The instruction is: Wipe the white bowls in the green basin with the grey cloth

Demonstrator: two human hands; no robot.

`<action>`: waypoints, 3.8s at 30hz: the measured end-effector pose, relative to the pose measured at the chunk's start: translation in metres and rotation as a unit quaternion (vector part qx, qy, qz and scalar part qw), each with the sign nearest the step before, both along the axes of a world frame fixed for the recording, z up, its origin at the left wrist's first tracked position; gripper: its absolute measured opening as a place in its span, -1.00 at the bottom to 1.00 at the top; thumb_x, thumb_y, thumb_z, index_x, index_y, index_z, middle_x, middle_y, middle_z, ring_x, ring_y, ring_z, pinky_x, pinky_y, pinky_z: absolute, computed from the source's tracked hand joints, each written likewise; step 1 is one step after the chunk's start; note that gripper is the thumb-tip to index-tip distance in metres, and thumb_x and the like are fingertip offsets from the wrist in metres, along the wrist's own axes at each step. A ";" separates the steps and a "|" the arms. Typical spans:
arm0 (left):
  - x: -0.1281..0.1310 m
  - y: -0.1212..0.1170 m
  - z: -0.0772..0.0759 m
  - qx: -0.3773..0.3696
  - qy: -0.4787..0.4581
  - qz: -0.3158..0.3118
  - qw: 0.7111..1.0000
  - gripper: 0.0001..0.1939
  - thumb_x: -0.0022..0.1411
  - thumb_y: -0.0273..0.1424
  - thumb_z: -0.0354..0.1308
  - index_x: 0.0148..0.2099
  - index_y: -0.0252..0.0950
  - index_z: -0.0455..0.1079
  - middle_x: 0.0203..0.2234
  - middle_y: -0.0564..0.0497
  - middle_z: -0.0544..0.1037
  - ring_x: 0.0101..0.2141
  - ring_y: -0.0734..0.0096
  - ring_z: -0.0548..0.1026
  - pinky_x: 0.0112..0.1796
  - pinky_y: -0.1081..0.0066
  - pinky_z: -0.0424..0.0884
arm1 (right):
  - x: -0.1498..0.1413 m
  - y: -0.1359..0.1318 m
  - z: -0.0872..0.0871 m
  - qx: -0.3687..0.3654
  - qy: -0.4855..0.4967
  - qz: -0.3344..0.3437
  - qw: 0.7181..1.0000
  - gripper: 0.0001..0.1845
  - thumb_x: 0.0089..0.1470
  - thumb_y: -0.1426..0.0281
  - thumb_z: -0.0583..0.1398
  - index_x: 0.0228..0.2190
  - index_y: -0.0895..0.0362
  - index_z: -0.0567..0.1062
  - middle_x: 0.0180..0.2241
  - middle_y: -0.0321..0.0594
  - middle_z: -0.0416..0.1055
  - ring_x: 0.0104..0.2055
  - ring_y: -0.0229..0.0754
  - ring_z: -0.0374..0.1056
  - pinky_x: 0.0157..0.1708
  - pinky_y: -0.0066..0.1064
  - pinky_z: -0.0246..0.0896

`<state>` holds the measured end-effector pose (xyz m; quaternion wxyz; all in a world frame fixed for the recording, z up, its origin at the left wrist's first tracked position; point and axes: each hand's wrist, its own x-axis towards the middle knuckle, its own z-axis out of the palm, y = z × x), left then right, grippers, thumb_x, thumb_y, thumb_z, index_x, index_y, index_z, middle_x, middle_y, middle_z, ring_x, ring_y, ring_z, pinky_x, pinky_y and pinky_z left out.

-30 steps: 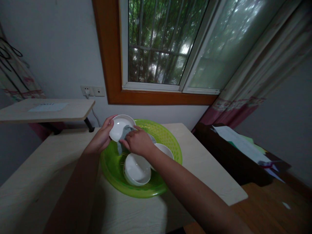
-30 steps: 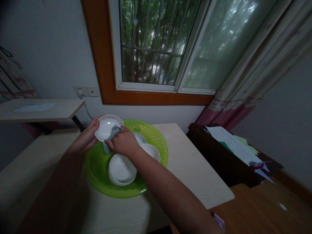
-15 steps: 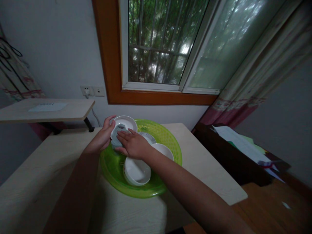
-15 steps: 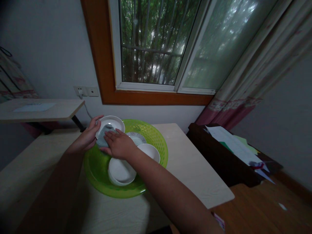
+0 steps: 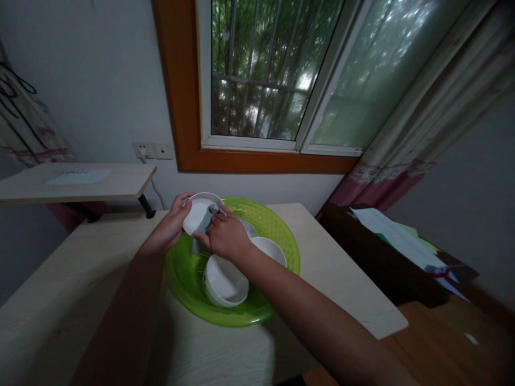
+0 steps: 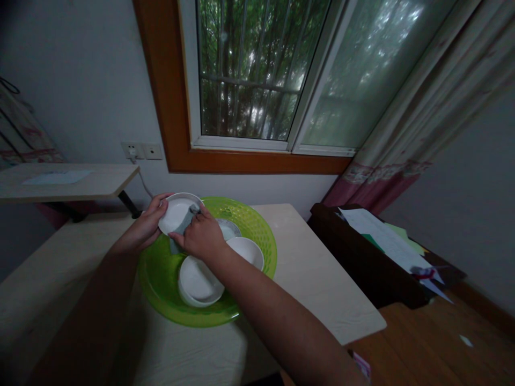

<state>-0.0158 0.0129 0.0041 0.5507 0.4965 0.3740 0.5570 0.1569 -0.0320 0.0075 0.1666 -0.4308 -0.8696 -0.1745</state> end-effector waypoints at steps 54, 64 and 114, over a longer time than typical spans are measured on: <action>0.004 -0.014 0.013 -0.018 0.035 -0.019 0.999 -0.62 0.29 -0.17 0.23 0.10 -0.17 0.39 -0.17 -0.02 0.53 -0.27 0.37 0.49 -0.33 0.50 0.41 | -0.003 0.001 -0.019 0.019 -0.046 0.094 0.994 -0.49 0.35 0.37 0.09 0.24 0.37 0.33 0.36 0.15 0.19 0.39 0.12 0.15 0.42 0.03 -0.08; -0.001 0.001 0.000 -0.009 -0.029 0.003 1.000 -0.56 0.29 -0.16 0.24 0.14 -0.17 0.32 -0.23 0.02 0.50 -0.35 0.46 0.47 -0.39 0.53 0.38 | 0.007 0.006 -0.009 0.031 -0.055 0.016 0.998 -0.62 0.27 0.42 0.16 0.00 0.44 0.54 0.11 0.27 0.48 0.23 0.12 0.35 0.44 -0.03 -0.11; 0.002 -0.001 -0.001 0.006 0.018 -0.013 1.000 -0.51 0.28 -0.09 0.24 0.16 -0.17 0.30 -0.14 -0.01 0.49 -0.24 0.41 0.50 -0.28 0.49 0.43 | -0.004 -0.001 -0.005 -0.068 -0.029 -0.040 0.997 -0.09 0.34 -0.14 -0.05 0.08 0.49 0.51 0.26 0.40 0.28 0.26 0.26 0.33 0.26 0.00 0.15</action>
